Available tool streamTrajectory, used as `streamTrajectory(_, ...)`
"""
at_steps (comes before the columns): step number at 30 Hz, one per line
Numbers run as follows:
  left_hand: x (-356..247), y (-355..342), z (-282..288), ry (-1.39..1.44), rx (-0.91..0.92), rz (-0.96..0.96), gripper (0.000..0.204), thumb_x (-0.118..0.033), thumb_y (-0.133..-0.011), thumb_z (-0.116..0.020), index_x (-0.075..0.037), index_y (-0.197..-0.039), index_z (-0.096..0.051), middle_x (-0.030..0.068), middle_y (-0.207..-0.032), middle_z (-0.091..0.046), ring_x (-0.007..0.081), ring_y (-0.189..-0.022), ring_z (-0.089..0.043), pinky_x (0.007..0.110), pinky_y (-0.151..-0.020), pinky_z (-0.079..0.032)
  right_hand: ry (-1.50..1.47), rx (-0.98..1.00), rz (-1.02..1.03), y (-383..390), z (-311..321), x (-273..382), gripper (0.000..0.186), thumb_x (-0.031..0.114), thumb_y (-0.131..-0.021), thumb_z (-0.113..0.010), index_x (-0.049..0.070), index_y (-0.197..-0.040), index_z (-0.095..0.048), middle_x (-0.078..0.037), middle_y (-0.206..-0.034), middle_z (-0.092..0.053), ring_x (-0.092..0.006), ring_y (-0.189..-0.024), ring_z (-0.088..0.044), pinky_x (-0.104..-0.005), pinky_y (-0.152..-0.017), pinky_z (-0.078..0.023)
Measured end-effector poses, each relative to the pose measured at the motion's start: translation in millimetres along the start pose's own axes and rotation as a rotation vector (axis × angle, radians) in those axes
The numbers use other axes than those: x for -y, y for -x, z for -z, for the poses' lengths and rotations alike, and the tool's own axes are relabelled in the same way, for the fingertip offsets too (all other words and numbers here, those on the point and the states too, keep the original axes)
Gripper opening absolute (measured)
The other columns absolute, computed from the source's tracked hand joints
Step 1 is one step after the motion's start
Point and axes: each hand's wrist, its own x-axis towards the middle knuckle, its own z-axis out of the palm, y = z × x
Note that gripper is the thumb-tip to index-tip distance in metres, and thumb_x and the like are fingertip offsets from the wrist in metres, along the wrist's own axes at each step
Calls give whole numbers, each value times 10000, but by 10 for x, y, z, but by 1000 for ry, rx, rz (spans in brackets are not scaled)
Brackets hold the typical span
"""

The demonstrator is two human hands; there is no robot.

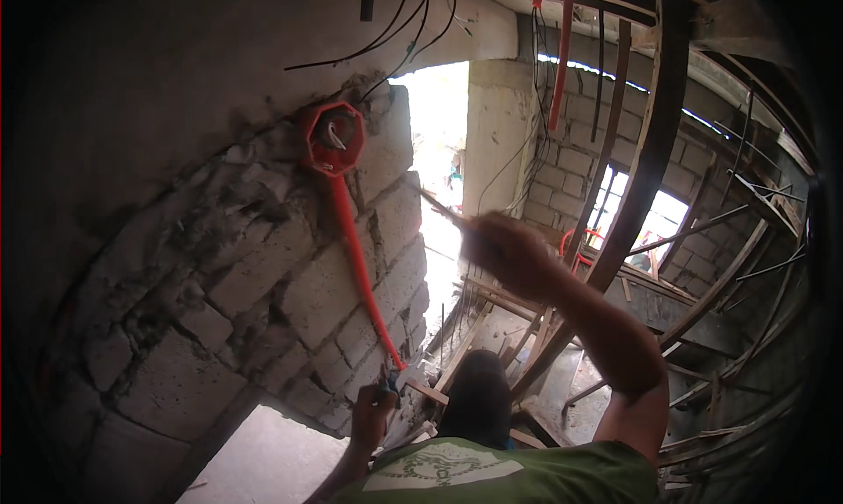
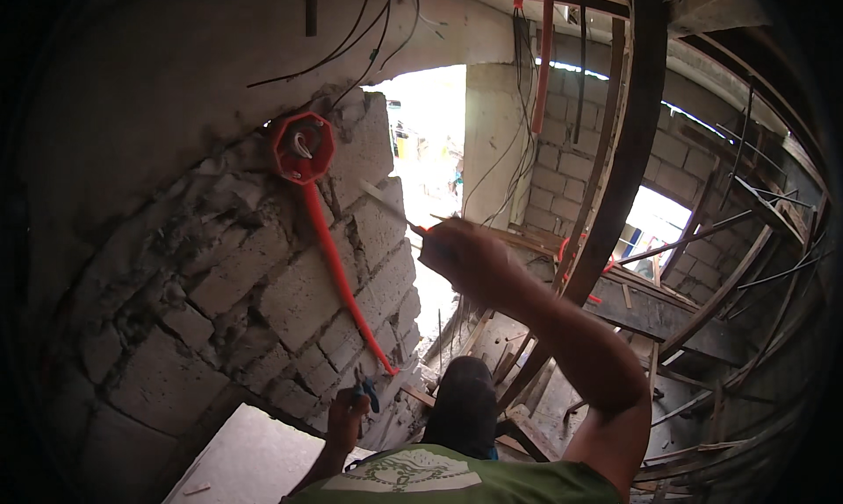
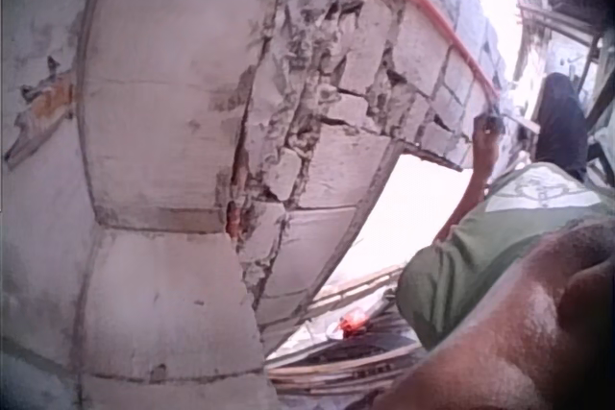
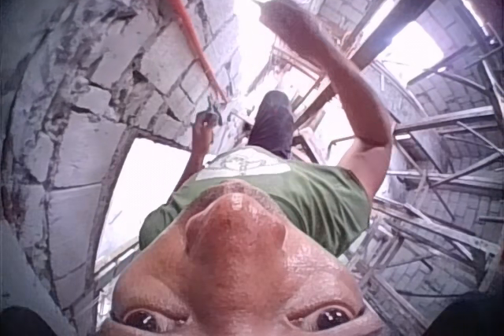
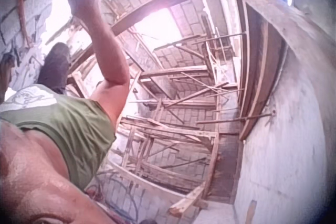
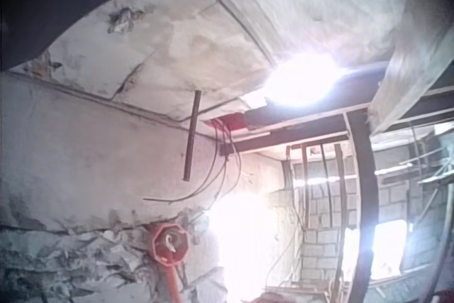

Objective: Connecting electrical wires and securing them with tape inside a junction box on a concrete wall.

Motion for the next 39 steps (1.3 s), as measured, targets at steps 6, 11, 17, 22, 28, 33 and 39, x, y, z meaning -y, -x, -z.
streamTrajectory(6,265,345,-88,288,214,331,234,-114,-986,-638,-10,-1196,-650,-9,-900,-620,70,-821,-530,247,-764,-459,316,-216,-163,-1000,747,168,189,249,-977,-619,66,-993,-664,-93,-890,-629,-270,-825,-630,-430,-724,-520)
streamTrajectory(11,-97,409,-212,444,256,423,245,-137,-1001,-617,-6,-1199,-676,-31,-859,-624,40,-785,-531,223,-723,-435,494,-235,-396,-1560,1222,312,321,374,-977,-587,60,-1013,-644,-121,-921,-681,-291,-888,-667,-444,-800,-532)
streamTrajectory(17,-74,401,-184,494,237,467,255,-124,-993,-627,-3,-1213,-669,-45,-833,-607,22,-716,-515,211,-662,-416,640,-304,-263,-1842,1296,154,395,407,-997,-530,35,-935,-646,-155,-847,-648,-303,-841,-660,-468,-801,-497)
streamTrajectory(22,19,359,-181,530,235,457,163,-127,-973,-659,-17,-1090,-683,-44,-819,-602,33,-704,-516,213,-651,-408,834,-257,-27,-1962,1264,-39,396,383,-1007,-528,13,-952,-658,-169,-874,-664,-320,-874,-673,-480,-828,-516)
streamTrajectory(28,91,377,-139,474,221,394,141,-154,-959,-685,-24,-1014,-689,-20,-846,-640,60,-762,-567,232,-711,-445,885,-115,-68,-1800,1114,292,376,360,-1015,-534,9,-967,-660,-182,-908,-675,-340,-933,-688,-478,-855,-539)
streamTrajectory(33,127,373,-108,399,267,388,156,-169,-951,-694,-21,-1002,-694,-14,-865,-655,62,-795,-572,233,-744,-450,842,-345,-136,-1789,1174,185,408,374,-1016,-513,-8,-987,-652,-195,-903,-679,-349,-886,-687,-485,-846,-529)
streamTrajectory(39,94,314,-119,405,291,380,179,-182,-951,-697,-18,-1022,-696,-22,-862,-648,53,-783,-549,231,-721,-433,969,-225,-166,-1760,1215,480,398,359,-1018,-506,-8,-1018,-657,-201,-899,-687,-345,-893,-691,-471,-852,-529)
